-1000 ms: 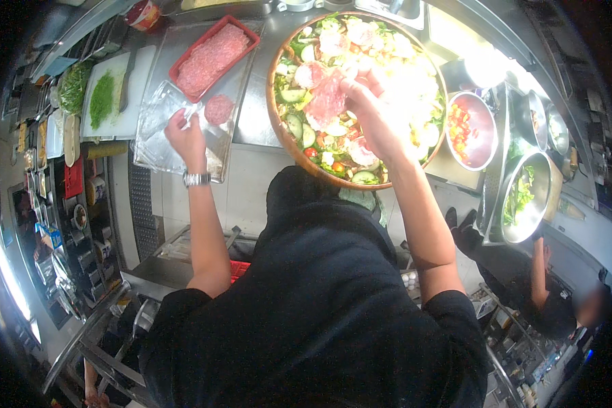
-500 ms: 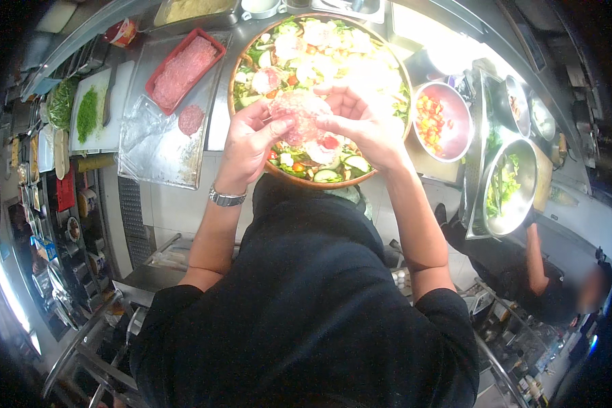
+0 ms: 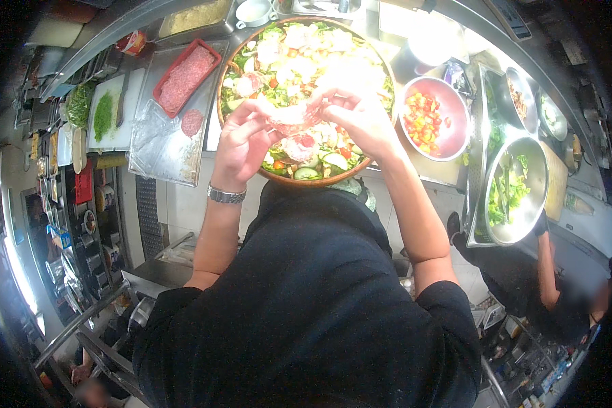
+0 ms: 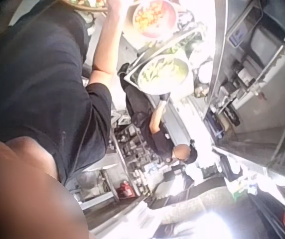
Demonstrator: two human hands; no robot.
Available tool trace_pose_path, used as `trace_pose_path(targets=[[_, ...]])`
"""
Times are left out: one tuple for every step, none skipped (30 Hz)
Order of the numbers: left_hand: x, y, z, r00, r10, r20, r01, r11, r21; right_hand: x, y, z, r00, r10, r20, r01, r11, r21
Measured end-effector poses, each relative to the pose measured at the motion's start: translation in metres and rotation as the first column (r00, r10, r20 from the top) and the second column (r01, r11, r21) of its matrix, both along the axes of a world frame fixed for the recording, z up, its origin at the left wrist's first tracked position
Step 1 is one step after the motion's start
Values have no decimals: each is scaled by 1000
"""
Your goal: The person places slices of cured meat by hand onto a large salad bowl containing sliced cucumbers, tomatoes, and leafy greens. The person repeatedly picks up individual slices from a red tray and arranges them over the salad.
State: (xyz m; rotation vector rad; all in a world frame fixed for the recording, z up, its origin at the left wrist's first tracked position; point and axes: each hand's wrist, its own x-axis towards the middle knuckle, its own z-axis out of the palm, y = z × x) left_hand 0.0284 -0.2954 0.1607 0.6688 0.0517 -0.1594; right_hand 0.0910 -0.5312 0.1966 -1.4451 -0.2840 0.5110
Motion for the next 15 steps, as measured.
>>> trace_pose_path(targets=[[1,-2,2,999,10,-40,-12,999,-46,1,-2,0,999,21,37,-22,999,33],[3,-5,4,997,19,-80,-26,995,-94,2,-4,0,998,46,49,-46,999,17],[3,-8,6,992,26,-120,-43,989,-141,2,-6,1,993,90,83,-94,995,46],[3,-13,7,990,45,-130,-61,991,-121,3,-7,2,985,128,116,-138,987,77],[2,-19,9,988,65,-139,-79,992,-101,2,-8,4,980,134,145,-141,989,40],[1,-25,10,991,72,-109,-83,991,-104,2,-9,6,976,134,173,-137,991,7],[3,-32,10,988,106,-112,-102,994,41,0,-10,9,976,130,176,-119,990,-70],[3,-39,11,984,149,-100,-137,984,112,-2,-12,12,945,145,294,-103,983,-152],[4,-45,12,978,188,-87,-171,970,174,-5,-15,15,909,166,383,-61,961,-270],[5,-51,13,972,225,-73,-203,951,235,-6,-18,19,843,195,502,-12,939,-343],[9,-56,14,958,288,-9,-264,890,373,-6,-18,21,769,220,600,80,898,-432],[9,-61,16,947,308,95,-316,828,463,-6,-18,23,741,222,633,91,902,-422],[11,-66,20,931,322,174,-363,746,558,-6,-19,25,712,222,666,102,906,-412],[12,-70,24,912,323,254,-409,651,639,-6,-21,26,679,220,700,121,907,-403],[14,-71,29,888,264,377,-460,515,723,-6,-23,28,686,217,695,129,903,-409]])
